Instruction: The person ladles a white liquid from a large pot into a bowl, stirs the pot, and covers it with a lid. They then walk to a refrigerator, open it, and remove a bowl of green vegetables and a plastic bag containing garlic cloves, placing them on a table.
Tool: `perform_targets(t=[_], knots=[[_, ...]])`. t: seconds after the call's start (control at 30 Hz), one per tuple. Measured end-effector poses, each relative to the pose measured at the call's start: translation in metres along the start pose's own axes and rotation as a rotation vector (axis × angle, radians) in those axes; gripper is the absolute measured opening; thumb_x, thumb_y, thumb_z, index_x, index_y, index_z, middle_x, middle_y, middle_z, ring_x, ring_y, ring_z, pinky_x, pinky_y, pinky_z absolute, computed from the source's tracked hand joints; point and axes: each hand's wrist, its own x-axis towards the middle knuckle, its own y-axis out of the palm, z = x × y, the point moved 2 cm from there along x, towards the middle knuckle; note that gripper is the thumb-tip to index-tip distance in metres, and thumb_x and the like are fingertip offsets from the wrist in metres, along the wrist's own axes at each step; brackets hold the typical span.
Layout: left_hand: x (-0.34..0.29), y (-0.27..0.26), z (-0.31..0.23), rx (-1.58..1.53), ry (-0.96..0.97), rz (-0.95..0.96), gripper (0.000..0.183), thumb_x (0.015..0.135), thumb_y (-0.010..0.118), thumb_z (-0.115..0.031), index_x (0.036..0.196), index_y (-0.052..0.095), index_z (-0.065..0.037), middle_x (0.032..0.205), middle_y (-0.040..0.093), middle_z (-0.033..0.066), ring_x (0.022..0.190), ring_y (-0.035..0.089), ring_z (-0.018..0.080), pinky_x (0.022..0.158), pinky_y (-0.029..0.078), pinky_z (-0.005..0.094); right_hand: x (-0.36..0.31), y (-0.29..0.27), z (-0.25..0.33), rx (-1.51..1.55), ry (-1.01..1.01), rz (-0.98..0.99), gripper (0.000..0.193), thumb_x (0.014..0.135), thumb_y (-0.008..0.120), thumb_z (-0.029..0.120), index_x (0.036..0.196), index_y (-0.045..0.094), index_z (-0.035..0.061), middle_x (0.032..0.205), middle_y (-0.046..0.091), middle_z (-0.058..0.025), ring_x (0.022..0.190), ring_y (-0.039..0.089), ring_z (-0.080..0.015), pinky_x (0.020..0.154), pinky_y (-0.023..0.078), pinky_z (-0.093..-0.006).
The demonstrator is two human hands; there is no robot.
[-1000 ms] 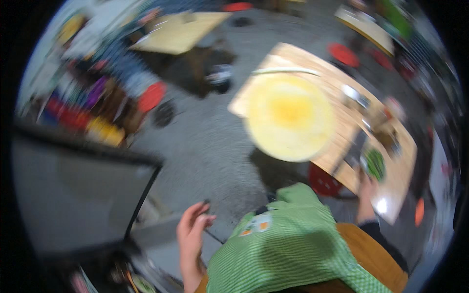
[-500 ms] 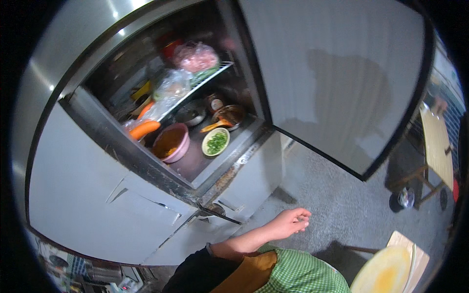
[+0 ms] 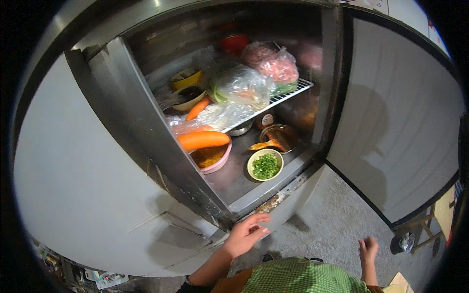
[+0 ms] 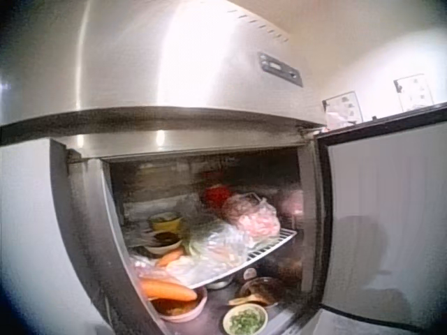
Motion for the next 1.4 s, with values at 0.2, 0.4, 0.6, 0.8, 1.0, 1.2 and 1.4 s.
perform_targets(t=[0.2, 0.4, 0.6, 0.8, 1.0, 1.2, 1.4], knots=[[-0.026, -0.047, -0.009, 0.02, 0.038, -0.24, 0.038, 0.092, 0.055, -0.001, 0.129, 0.049, -0.001, 0.122, 0.059, 0.0092, 0.096, 0.064, 0.0144, 0.08, 0.048, 0.0254, 0.091, 0.102, 0.198, -0.299, -0.588, 0.278, 0.024, 0.077, 0.075, 0.018, 0.076, 0.058, 0.0006, 0.065, 0.057, -0.0191, 0.057, 0.057, -0.0351, 0.053, 0.045, -0.0398], [-0.031, -0.048, -0.013, -0.071, 0.186, -0.4, 0.037, 0.091, 0.056, 0.0, 0.128, 0.05, -0.001, 0.122, 0.059, 0.0119, 0.098, 0.064, 0.0174, 0.082, 0.05, 0.0284, 0.16, 0.163, 0.317, -0.376, -0.88, 0.411, 0.042, 0.073, 0.057, -0.007, 0.114, 0.06, 0.0043, 0.111, 0.061, -0.0231, 0.097, 0.06, -0.0415, 0.084, 0.05, -0.0456], [-0.028, -0.023, -0.033, -0.078, 0.14, -0.744, 0.037, 0.091, 0.056, 0.002, 0.127, 0.049, 0.004, 0.12, 0.06, 0.0148, 0.097, 0.063, 0.022, 0.083, 0.05, 0.0325, 0.222, 0.181, 0.425, 0.137, -1.172, 0.308, 0.046, 0.077, 0.063, -0.003, 0.122, 0.056, 0.0017, 0.128, 0.054, -0.0218, 0.117, 0.053, -0.0391, 0.098, 0.044, -0.0398], [0.0, 0.008, -0.056, -0.044, 0.21, -0.971, 0.037, 0.091, 0.058, -0.001, 0.126, 0.051, 0.003, 0.118, 0.062, 0.0148, 0.095, 0.064, 0.0207, 0.083, 0.05, 0.0317, 0.246, 0.197, 0.51, 0.322, -1.429, 0.324, 0.054, 0.078, 0.073, 0.016, 0.127, 0.055, 0.0034, 0.129, 0.052, -0.0221, 0.119, 0.052, -0.0382, 0.099, 0.042, -0.0405], [0.007, 0.025, -0.071, 0.086, 0.186, -1.05, 0.033, 0.091, 0.054, 0.003, 0.124, 0.052, 0.005, 0.114, 0.063, 0.0161, 0.092, 0.065, 0.0197, 0.082, 0.051, 0.0301, 0.24, 0.233, 0.559, 0.209, -1.503, 0.341, 0.08, 0.073, 0.076, 0.042, 0.138, 0.044, 0.0061, 0.136, 0.044, -0.03, 0.127, 0.043, -0.0435, 0.105, 0.037, -0.046], [-0.004, 0.01, -0.074, 0.113, 0.249, -1.161, 0.032, 0.089, 0.049, 0.008, 0.121, 0.052, 0.005, 0.116, 0.063, 0.0181, 0.091, 0.067, 0.0208, 0.08, 0.052, 0.0316, 0.229, 0.257, 0.59, 0.142, -1.471, 0.39, 0.09, 0.068, 0.078, 0.047, 0.14, 0.04, 0.0074, 0.122, 0.05, -0.0322, 0.116, 0.048, -0.0472, 0.099, 0.04, -0.0486], [-0.014, -0.006, -0.08, 0.061, 0.228, -1.153, 0.034, 0.087, 0.053, 0.003, 0.121, 0.052, 0.007, 0.11, 0.064, 0.0232, 0.085, 0.067, 0.0241, 0.078, 0.052, 0.0337, 0.224, 0.272, 0.599, -0.023, -1.503, 0.316, 0.076, 0.068, 0.076, 0.033, 0.133, 0.047, 0.0076, 0.104, 0.056, -0.0224, 0.102, 0.053, -0.0392, 0.09, 0.043, -0.0464]])
